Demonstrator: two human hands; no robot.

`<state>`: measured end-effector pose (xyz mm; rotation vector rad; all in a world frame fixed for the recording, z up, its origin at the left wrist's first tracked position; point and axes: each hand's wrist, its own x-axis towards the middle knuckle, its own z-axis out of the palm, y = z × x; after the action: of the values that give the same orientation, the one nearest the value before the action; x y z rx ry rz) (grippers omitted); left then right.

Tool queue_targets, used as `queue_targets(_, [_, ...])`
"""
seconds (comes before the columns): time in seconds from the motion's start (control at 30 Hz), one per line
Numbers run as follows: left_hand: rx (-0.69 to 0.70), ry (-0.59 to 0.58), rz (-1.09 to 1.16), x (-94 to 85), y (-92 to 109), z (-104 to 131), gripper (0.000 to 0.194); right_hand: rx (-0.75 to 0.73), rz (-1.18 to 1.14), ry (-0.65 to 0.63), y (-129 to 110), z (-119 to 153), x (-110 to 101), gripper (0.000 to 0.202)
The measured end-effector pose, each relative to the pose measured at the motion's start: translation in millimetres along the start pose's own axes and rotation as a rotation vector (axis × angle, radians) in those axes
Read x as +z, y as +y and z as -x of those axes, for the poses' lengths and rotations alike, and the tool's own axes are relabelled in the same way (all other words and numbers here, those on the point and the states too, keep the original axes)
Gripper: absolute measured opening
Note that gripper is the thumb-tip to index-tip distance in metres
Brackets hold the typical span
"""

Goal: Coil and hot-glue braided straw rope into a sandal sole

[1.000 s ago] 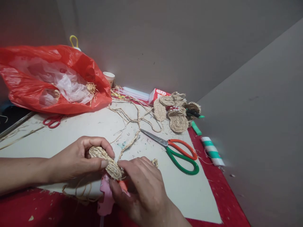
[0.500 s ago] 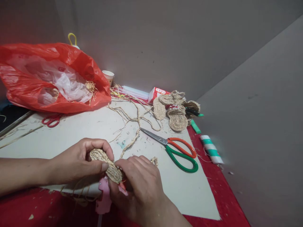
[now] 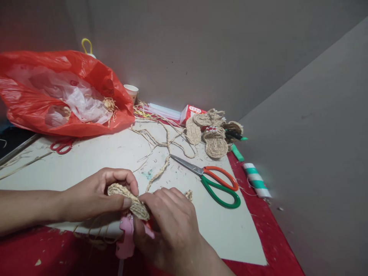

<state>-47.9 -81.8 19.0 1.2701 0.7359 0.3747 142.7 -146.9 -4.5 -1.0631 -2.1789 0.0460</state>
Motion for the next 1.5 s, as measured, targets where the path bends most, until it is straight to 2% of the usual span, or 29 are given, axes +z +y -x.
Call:
queue_targets(0.13, [0.015,-0.091,0.032,-8.6,4.6,-3.9,0.014,-0.007,-0.016,-0.005,4.0,-0.3,-3.5,0.028])
queue_targets(0.2, [0.062,-0.021,0.017,-15.4,7.7,-7.7,0.018,0.005,-0.021,-0.011,5.6,-1.3,-5.6,0.028])
queue_targets(0.27, [0.154,0.112,-0.015,-20.9,10.3,-11.3,0.021,0.009,-0.027,-0.022,5.8,-2.4,-7.1,0.028])
queue_targets(0.33, [0.195,0.142,-0.027,-21.7,11.1,-12.9,0.025,-0.005,-0.030,-0.039,4.6,-3.3,-7.7,0.027])
queue_targets(0.47, [0.064,-0.081,-0.100,-8.4,7.4,-8.1,0.043,-0.031,-0.027,-0.107,1.2,-2.8,-5.3,0.023])
queue_targets(0.53, [0.014,-0.136,-0.141,-0.3,5.0,-4.3,0.046,-0.040,-0.026,-0.138,0.1,-2.1,-3.4,0.024])
queue_targets(0.63, [-0.019,-0.155,-0.159,5.9,3.4,-0.3,0.047,-0.063,-0.028,-0.147,-1.8,-1.9,-1.6,0.026])
queue_targets(0.9, [-0.058,-0.119,-0.073,8.2,6.1,3.5,0.045,-0.074,-0.039,-0.105,-8.4,-5.0,-2.4,0.033])
queue_targets(1.03, [-0.013,-0.072,-0.047,8.2,5.6,2.7,0.040,-0.052,-0.068,-0.106,-8.7,-8.4,-7.8,0.040])
queue_targets(1.2, [0.021,-0.017,-0.022,6.2,6.6,2.3,0.030,-0.008,-0.115,-0.037,-8.7,-7.8,-13.1,0.048])
queue_targets(1.5, [0.089,0.094,-0.049,6.7,10.5,3.8,0.025,0.006,0.048,0.147,-7.2,-6.1,-10.8,0.034])
